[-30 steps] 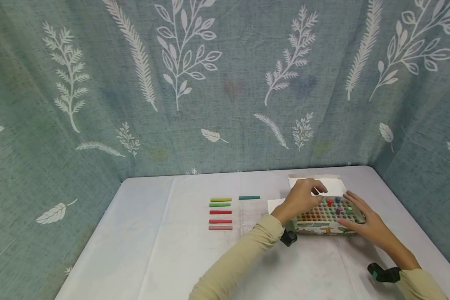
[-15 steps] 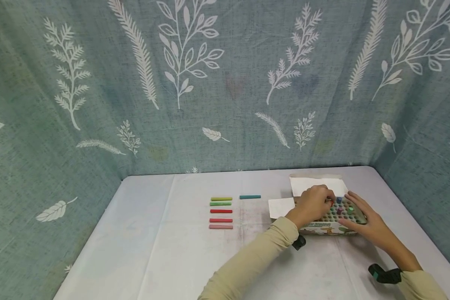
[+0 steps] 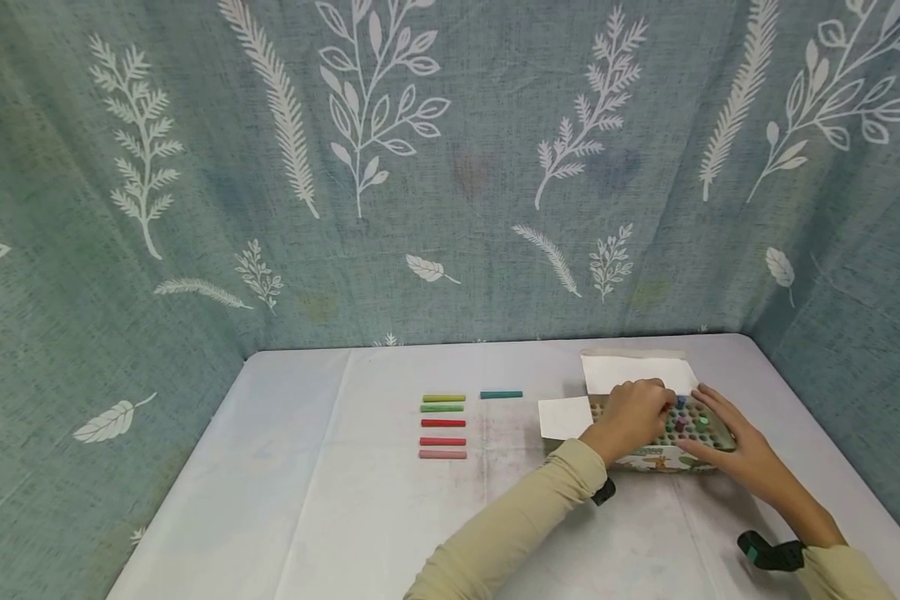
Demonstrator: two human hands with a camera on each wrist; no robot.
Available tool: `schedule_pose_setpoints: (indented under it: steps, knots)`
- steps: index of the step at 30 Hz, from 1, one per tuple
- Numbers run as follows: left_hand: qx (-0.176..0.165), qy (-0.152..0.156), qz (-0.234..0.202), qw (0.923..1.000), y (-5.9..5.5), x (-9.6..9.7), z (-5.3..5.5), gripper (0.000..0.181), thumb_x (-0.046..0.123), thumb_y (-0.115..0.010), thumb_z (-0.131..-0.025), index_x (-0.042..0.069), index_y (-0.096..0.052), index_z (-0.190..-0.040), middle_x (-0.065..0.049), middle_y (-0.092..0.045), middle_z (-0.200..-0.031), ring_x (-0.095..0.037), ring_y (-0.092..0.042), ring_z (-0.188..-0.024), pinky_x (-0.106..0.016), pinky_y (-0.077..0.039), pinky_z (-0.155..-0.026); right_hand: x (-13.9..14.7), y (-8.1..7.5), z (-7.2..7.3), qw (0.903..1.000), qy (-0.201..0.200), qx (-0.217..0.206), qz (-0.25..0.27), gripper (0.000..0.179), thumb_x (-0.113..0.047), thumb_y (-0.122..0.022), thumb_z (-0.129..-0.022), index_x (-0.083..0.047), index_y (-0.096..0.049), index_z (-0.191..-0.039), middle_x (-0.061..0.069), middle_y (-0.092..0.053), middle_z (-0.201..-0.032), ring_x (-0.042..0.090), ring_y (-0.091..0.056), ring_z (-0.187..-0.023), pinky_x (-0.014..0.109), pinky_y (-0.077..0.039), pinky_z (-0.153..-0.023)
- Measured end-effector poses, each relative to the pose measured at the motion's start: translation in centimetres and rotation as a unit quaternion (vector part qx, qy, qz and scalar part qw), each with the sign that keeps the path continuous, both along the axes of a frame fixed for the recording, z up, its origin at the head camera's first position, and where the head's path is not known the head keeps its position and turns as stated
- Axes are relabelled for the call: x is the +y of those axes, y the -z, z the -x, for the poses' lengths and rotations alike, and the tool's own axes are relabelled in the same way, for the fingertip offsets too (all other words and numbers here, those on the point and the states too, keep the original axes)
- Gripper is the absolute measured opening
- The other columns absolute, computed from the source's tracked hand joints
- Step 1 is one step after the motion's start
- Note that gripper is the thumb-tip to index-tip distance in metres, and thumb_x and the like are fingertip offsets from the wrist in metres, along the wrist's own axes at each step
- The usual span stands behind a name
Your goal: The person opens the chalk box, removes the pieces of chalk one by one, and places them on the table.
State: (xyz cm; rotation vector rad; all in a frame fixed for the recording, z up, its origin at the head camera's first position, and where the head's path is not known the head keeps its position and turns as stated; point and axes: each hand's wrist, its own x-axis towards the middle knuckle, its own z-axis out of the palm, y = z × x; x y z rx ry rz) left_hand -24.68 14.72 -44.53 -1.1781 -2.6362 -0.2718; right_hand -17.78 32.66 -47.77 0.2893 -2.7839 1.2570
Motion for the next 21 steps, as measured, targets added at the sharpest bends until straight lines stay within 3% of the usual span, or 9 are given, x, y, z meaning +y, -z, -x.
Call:
schedule_pose_setpoints:
  steps: [10, 16, 21]
  knots:
    - [-0.009, 0.005, -0.02, 0.9997, 0.11, 0.07, 0.09, 0.019, 0.016, -0.059, -0.094, 0.022, -0.072, -0.106, 0.009, -0.064, -0.094, 0.0, -0.06, -0.075, -0.008, -0.043, -0.06, 0.05, 0.14, -0.06, 1.0, 0.0, -0.002, 0.002, 0.081, -0.027, -0.068, -0.088, -0.016, -0.02, -0.152, 0.014, -0.005, -0.157, 0.05, -0.006, -0.138, 0.076, -0.021, -0.085]
    - [-0.011, 0.01, -0.066, 0.9977, -0.12, -0.07, 0.22, 0.017, 0.016, -0.059, -0.094, 0.02, -0.071, -0.105, 0.009, -0.062, -0.094, 0.001, -0.058, -0.077, -0.006, -0.042, -0.065, 0.04, 0.16, 0.06, 1.0, -0.002, -0.005, 0.004, 0.081, -0.028, -0.067, -0.089, -0.018, -0.019, -0.153, 0.013, -0.005, -0.157, 0.049, -0.005, -0.138, 0.076, -0.02, -0.085]
    - [-0.041, 0.018, -0.108, 0.9931, -0.55, -0.22, 0.26, 0.016, 0.016, -0.061, -0.094, 0.017, -0.071, -0.105, 0.008, -0.061, -0.094, 0.003, -0.055, -0.074, -0.004, -0.039, -0.063, 0.07, 0.21, 0.1, 1.0, -0.003, -0.001, 0.002, 0.081, -0.028, -0.068, -0.088, -0.017, -0.019, -0.152, 0.014, -0.006, -0.157, 0.049, -0.006, -0.138, 0.076, -0.02, -0.085]
